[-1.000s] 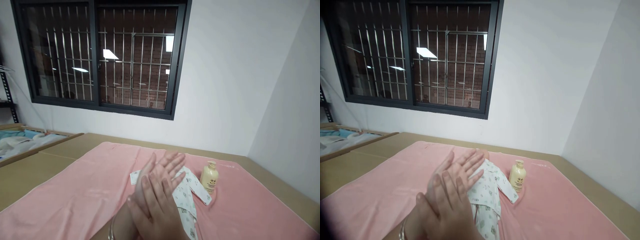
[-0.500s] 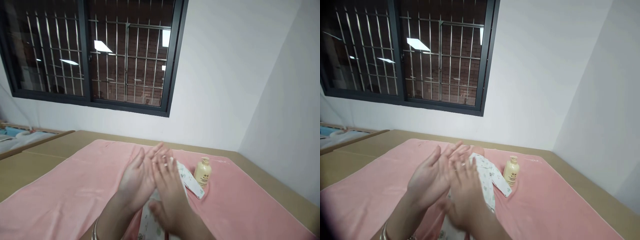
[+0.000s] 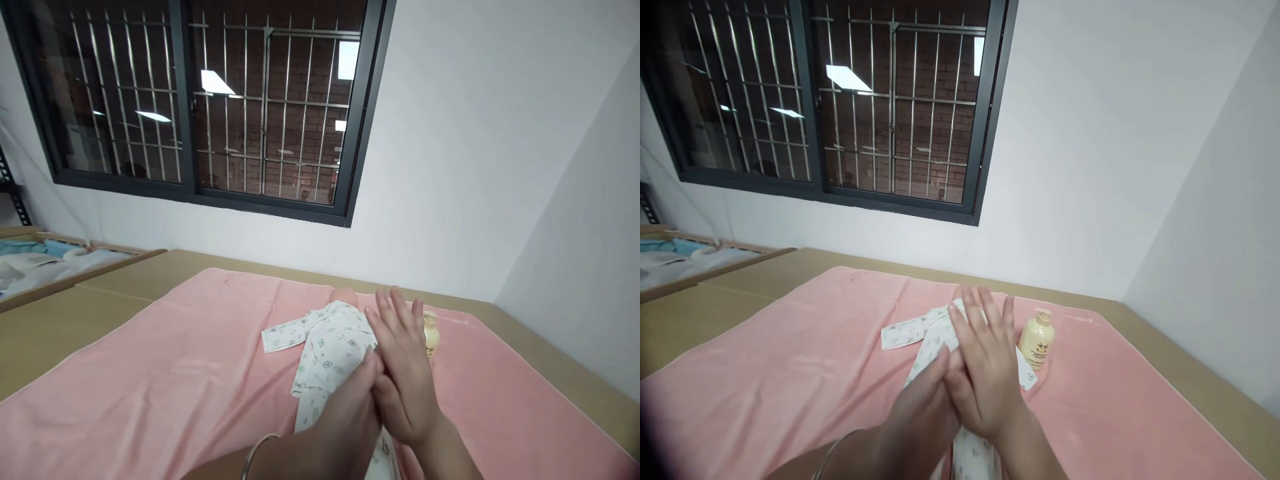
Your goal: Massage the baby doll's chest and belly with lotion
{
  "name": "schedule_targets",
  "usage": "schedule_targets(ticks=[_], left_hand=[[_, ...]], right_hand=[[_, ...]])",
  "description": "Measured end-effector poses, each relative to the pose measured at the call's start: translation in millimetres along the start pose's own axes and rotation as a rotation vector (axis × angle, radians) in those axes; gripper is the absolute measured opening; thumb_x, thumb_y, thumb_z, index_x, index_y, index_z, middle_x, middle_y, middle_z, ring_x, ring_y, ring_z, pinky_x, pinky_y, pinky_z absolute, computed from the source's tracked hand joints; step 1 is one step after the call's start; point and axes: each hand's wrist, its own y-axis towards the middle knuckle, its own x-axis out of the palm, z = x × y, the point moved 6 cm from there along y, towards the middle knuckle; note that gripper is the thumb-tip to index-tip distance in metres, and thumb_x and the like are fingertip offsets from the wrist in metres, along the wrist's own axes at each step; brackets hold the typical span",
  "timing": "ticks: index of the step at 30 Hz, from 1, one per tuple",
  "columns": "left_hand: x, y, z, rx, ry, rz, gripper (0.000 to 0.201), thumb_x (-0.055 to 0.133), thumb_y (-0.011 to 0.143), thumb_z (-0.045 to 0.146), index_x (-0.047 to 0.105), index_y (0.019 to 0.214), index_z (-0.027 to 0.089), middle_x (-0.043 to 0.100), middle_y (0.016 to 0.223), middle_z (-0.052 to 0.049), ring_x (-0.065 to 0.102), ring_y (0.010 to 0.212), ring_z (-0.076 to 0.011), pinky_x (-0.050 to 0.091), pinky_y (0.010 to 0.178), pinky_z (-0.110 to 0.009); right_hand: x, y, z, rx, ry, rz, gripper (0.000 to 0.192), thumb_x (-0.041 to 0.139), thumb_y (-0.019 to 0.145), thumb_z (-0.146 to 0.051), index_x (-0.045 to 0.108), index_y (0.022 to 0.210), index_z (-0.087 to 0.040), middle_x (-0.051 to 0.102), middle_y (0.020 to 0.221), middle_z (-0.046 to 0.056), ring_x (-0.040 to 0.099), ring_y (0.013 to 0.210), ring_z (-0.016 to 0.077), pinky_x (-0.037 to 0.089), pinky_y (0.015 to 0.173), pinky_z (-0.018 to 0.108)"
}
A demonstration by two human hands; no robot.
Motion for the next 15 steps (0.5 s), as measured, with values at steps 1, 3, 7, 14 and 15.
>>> schedule_targets(ticks=[1, 3, 7, 14, 15], left_hand=[[-1.8, 1, 4, -0.026, -0.052, -0.065, 0.065, 0.022, 0.094, 0.053, 0.056, 0.131, 0.011, 0.054, 0.138, -0.006, 0.033, 0.140, -0.0174, 0.026, 0.116, -0.031], [-7.7, 3, 17, -0.043, -0.197, -0.166, 0.061, 0.027, 0.094, 0.055, 0.049, 0.138, 0.017, 0.045, 0.146, -0.006, 0.023, 0.144, -0.0203, 0.015, 0.121, -0.041], [-32.7, 15, 43, 0.058, -0.341, -0.087, 0.067, 0.028, 0.091, 0.063, 0.045, 0.140, 0.021, 0.038, 0.151, -0.007, 0.016, 0.146, -0.0260, 0.007, 0.121, -0.047], [-53.2, 38, 46, 0.251, -0.270, 0.021, 0.059, 0.029, 0.095, 0.055, 0.050, 0.135, 0.017, 0.050, 0.142, -0.011, 0.033, 0.140, -0.0249, 0.019, 0.120, -0.044], [-52.4, 41, 42, 0.256, -0.271, 0.017, 0.059, 0.030, 0.095, 0.055, 0.051, 0.133, 0.016, 0.051, 0.140, -0.012, 0.035, 0.139, -0.0251, 0.021, 0.119, -0.044]], right_hand=[[3, -1, 4, 0.036, -0.001, 0.022, 0.056, 0.021, 0.099, -0.041, 0.018, 0.152, -0.022, 0.016, 0.158, 0.006, 0.009, 0.145, 0.0337, 0.004, 0.113, 0.066], [14, -4, 4, 0.113, 0.021, 0.029, 0.057, 0.021, 0.100, -0.039, 0.009, 0.153, -0.023, 0.008, 0.160, 0.004, 0.004, 0.146, 0.0323, 0.006, 0.114, 0.065], [48, -14, -22, 0.166, 0.137, -0.081, 0.062, 0.016, 0.100, -0.043, 0.001, 0.153, -0.016, 0.001, 0.160, 0.008, 0.000, 0.145, 0.0329, 0.009, 0.115, 0.063], [104, -38, -34, 0.180, 0.336, -0.178, 0.057, 0.025, 0.102, -0.034, 0.004, 0.153, -0.026, 0.016, 0.158, 0.004, 0.012, 0.145, 0.0237, 0.029, 0.115, 0.050], [106, -40, -29, 0.244, 0.382, -0.230, 0.057, 0.027, 0.101, -0.037, 0.006, 0.153, -0.027, 0.017, 0.158, 0.004, 0.012, 0.145, 0.0230, 0.029, 0.116, 0.049]])
